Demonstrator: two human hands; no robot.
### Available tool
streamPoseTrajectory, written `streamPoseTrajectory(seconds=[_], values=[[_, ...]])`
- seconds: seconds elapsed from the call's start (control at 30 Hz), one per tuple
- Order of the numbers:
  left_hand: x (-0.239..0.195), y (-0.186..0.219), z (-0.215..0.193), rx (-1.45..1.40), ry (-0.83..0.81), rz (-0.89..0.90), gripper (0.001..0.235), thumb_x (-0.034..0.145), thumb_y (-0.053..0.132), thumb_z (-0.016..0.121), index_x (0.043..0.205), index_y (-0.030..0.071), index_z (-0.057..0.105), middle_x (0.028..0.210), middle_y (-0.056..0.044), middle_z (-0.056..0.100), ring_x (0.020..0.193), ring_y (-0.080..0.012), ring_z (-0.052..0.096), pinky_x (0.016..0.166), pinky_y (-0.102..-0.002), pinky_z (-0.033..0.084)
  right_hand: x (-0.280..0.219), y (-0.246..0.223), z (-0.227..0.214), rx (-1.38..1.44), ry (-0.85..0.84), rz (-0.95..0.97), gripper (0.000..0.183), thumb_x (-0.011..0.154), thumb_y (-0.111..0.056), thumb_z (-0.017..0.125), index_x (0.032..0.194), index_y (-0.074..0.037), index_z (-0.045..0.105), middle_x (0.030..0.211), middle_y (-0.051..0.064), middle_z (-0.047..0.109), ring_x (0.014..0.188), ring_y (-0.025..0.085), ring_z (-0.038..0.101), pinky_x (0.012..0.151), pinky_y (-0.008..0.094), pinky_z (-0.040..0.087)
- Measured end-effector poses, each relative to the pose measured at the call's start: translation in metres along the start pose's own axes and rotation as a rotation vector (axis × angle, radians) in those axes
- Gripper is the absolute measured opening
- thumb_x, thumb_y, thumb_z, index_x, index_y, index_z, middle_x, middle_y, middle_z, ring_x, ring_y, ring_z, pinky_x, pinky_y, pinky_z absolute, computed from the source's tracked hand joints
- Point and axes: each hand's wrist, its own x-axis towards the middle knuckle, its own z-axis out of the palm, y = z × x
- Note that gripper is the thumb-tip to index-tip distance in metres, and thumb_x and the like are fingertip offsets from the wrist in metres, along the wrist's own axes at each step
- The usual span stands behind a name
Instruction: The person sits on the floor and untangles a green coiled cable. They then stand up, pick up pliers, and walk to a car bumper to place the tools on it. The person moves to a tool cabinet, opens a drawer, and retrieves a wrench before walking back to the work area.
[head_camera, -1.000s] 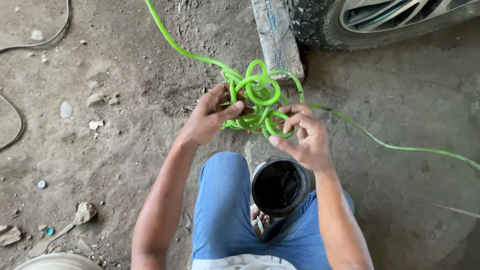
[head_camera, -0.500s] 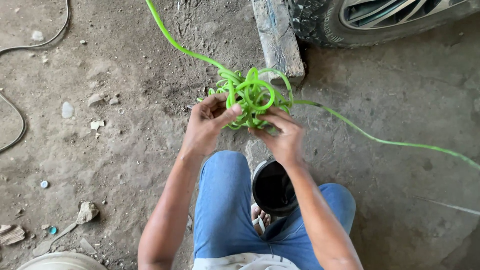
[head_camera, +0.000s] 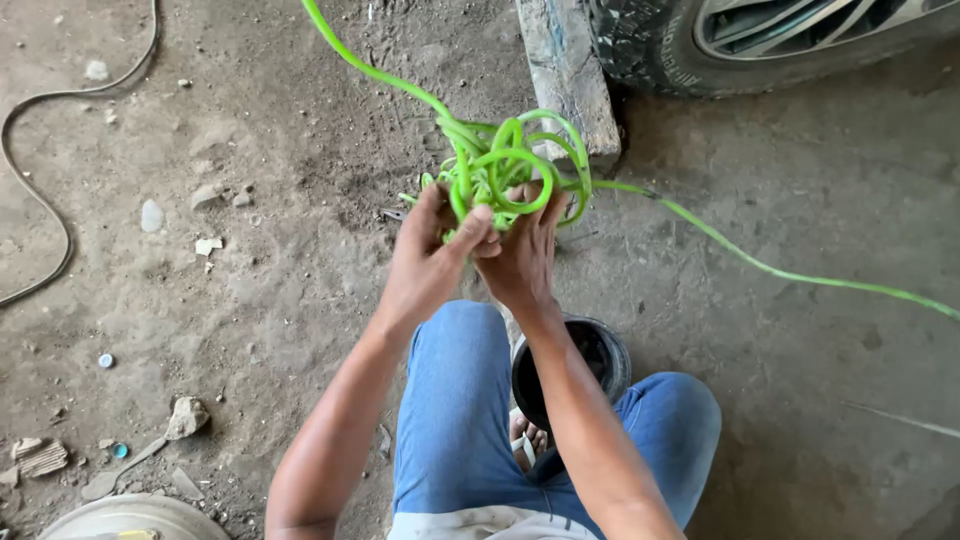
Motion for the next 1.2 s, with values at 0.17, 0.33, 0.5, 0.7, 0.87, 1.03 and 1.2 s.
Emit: streamPoseTrajectory(seconds=[0.17, 0.33, 0.5, 0.7, 0.87, 1.03, 1.2], values=[[0.011, 0.015, -0.060, 0.892, 0.203, 0.193, 0.019, 0.109, 0.021, 0.060, 0.110, 0.002, 0.060, 0.075, -0.005, 0.066, 0.061, -0.0128, 0.068, 0.053, -0.031, 0.056, 0.009, 0.026, -0.035, 0.270, 0.099, 0.060, 0.055, 0.098, -0.010, 0.065, 0.147, -0.001, 0.041, 0.135, 0.025, 0.058, 0.125, 0.037, 0.063, 0.105, 0.049, 0.054], [-0.004, 0.042, -0.107, 1.091, 0.070, 0.285, 0.021, 0.101, 0.022, 0.070, 0.112, 0.004, 0.073, 0.072, -0.002, 0.062, 0.059, -0.0088, 0.053, 0.052, -0.033, 0.043, 0.008, 0.090, -0.071, 0.156, 0.009, 0.152, 0.023, 0.100, -0.007, 0.063, 0.123, -0.004, 0.064, 0.102, 0.008, 0.080, 0.087, 0.019, 0.079, 0.078, 0.034, 0.062], [-0.020, 0.016, -0.096, 0.887, 0.025, -0.045, 0.031, 0.100, 0.029, 0.063, 0.122, 0.008, 0.073, 0.064, 0.004, 0.057, 0.055, -0.0069, 0.044, 0.048, -0.028, 0.033, 0.040, 0.011, -0.133, -0.020, -0.464, 0.348, 0.042, 0.080, -0.030, 0.083, 0.115, -0.009, 0.073, 0.103, 0.009, 0.079, 0.091, 0.021, 0.078, 0.081, 0.038, 0.061], [-0.032, -0.064, -0.111, 0.385, -0.083, -0.172, 0.033, 0.108, 0.034, 0.061, 0.113, 0.003, 0.071, 0.071, 0.008, 0.051, 0.059, -0.0031, 0.042, 0.050, -0.023, 0.033, 0.060, 0.006, -0.095, 0.319, -0.662, -0.043, 0.076, 0.089, -0.057, 0.074, 0.140, -0.003, 0.059, 0.133, 0.017, 0.068, 0.120, 0.028, 0.068, 0.102, 0.044, 0.053], [-0.029, -0.078, -0.114, -0.050, -0.115, -0.258, 0.038, 0.111, 0.034, 0.056, 0.098, 0.001, 0.068, 0.066, 0.003, 0.055, 0.048, -0.0058, 0.044, 0.042, -0.022, 0.035, 0.042, 0.046, -0.040, 0.370, -0.887, -0.159, 0.079, 0.093, -0.056, 0.072, 0.142, 0.003, 0.053, 0.126, 0.023, 0.068, 0.117, 0.030, 0.067, 0.098, 0.044, 0.049], [-0.041, -0.105, -0.085, -0.804, 0.169, -0.149, 0.036, 0.109, 0.032, 0.051, 0.120, 0.000, 0.063, 0.090, -0.008, 0.071, 0.066, -0.0114, 0.066, 0.054, -0.022, 0.054, 0.030, 0.020, -0.053, 0.209, -0.700, 0.134, 0.040, 0.095, -0.044, 0.060, 0.107, -0.007, 0.071, 0.077, 0.014, 0.067, 0.071, 0.025, 0.067, 0.067, 0.044, 0.052], [-0.079, -0.095, -0.046, -0.218, 0.536, 0.165, 0.038, 0.101, 0.022, 0.056, 0.134, 0.005, 0.050, 0.115, -0.014, 0.060, 0.096, -0.0213, 0.066, 0.078, -0.035, 0.056, 0.039, 0.017, -0.052, 0.099, -0.644, 0.411, 0.047, 0.098, -0.055, 0.051, 0.093, -0.013, 0.071, 0.063, 0.010, 0.064, 0.060, 0.025, 0.064, 0.058, 0.045, 0.048]])
